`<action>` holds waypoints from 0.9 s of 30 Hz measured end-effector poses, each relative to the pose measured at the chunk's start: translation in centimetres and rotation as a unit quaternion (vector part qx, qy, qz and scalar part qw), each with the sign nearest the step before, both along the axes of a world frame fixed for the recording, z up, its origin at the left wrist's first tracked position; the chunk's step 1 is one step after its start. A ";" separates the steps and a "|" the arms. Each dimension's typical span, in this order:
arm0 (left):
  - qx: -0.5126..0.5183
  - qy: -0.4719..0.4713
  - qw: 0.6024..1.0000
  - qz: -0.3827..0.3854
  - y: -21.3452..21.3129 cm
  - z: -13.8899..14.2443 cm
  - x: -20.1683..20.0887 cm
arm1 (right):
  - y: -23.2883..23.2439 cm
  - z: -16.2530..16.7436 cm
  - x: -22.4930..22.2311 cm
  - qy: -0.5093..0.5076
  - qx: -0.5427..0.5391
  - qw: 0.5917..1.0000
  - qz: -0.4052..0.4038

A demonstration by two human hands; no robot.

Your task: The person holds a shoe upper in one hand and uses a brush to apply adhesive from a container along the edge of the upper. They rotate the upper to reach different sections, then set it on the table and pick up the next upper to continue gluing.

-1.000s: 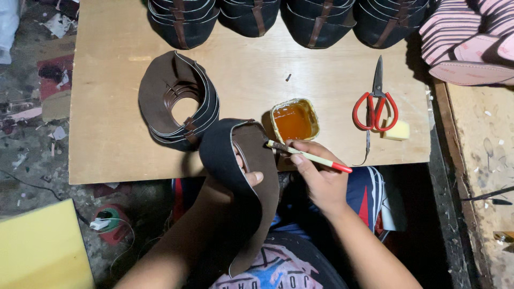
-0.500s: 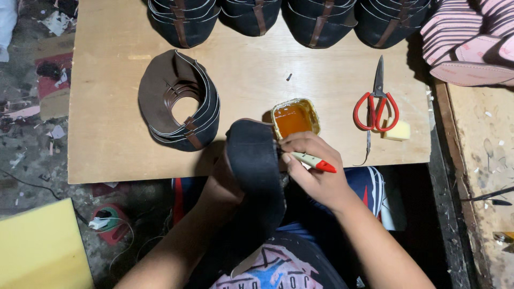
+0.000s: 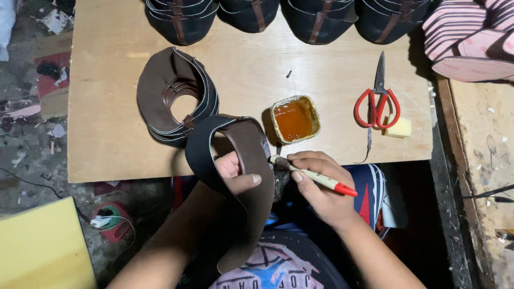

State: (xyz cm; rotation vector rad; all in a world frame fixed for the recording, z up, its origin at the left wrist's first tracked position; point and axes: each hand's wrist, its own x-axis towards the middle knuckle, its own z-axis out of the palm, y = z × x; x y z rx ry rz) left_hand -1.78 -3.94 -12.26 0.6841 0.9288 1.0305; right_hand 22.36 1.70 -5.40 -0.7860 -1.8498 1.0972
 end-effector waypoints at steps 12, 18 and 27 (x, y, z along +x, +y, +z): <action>0.047 -0.005 0.994 0.095 0.8 3.0 1.7 | 0.4 -0.4 -0.2 0.046 -0.041 0.998 -0.003; 0.086 -0.013 0.985 0.148 1.3 6.1 1.8 | 1.5 -1.8 1.0 0.056 -0.070 0.995 -0.031; 0.120 0.293 0.931 0.183 1.9 8.2 0.0 | 10.4 -2.1 -2.1 -0.300 0.218 0.924 -0.095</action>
